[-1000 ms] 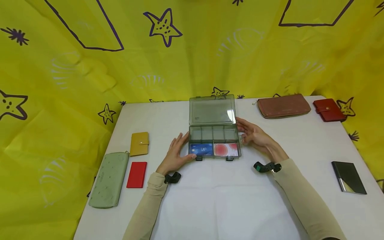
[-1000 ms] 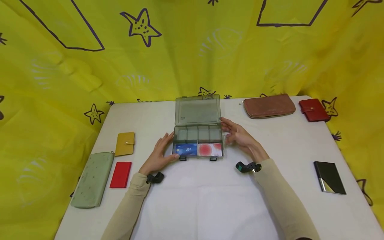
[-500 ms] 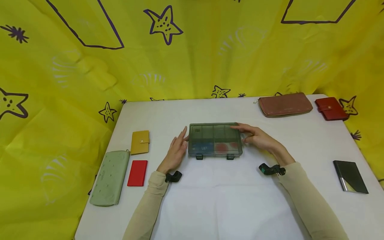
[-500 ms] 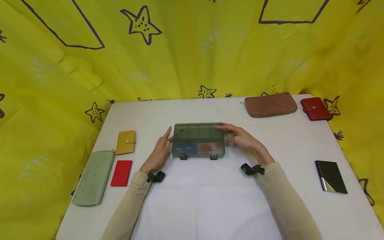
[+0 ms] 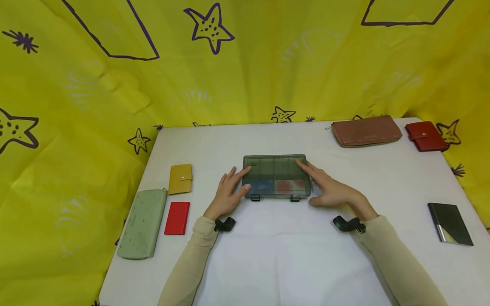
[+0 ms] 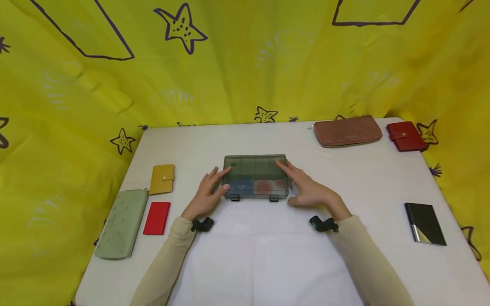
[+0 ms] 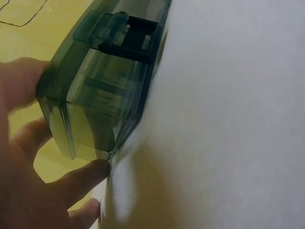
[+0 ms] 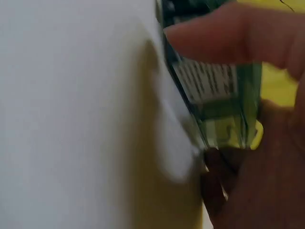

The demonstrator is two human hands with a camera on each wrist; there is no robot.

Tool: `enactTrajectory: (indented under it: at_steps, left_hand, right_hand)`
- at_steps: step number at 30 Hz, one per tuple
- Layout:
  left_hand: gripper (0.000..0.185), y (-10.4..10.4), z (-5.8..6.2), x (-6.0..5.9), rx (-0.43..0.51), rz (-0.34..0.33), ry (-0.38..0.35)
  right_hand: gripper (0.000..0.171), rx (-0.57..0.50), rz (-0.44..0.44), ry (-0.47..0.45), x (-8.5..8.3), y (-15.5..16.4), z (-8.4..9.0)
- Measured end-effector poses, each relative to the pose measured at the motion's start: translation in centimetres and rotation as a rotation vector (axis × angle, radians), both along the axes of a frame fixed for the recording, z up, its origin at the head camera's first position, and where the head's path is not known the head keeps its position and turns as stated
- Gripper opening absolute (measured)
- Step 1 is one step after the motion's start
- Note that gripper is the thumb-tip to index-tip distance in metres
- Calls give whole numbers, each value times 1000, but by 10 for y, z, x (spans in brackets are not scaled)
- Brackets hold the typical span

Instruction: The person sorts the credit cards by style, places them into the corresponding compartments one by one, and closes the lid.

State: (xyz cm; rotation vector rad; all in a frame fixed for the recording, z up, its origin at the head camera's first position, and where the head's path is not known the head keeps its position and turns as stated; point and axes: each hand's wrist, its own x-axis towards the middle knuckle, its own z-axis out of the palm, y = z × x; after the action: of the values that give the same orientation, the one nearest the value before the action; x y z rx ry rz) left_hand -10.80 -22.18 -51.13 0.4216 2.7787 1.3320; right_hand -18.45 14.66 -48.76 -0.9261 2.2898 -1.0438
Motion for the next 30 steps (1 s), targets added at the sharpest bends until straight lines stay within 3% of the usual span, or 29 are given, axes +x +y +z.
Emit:
enactTrajectory:
  at_steps: [3,8,16,23,30]
  left_hand:
    - [66,-1,2,0,-13,-4,-27]
    - [99,-1,5,0,-40,-10,-35]
    - [96,4,1,7,-127,28,29]
    - [97,10,2,9,-140,47,59]
    - [101,10,0,5,-125,53,56]
  right_hand:
    - [114,25,-29,131,4,-6,0]
    - [113,60,-103,291,9,-17,4]
    - [115,251,-134,400,17,-33,7]
    - [131,284,-117,377,21,-29,7]
    - [123,277,-109,356,25,-24,5]
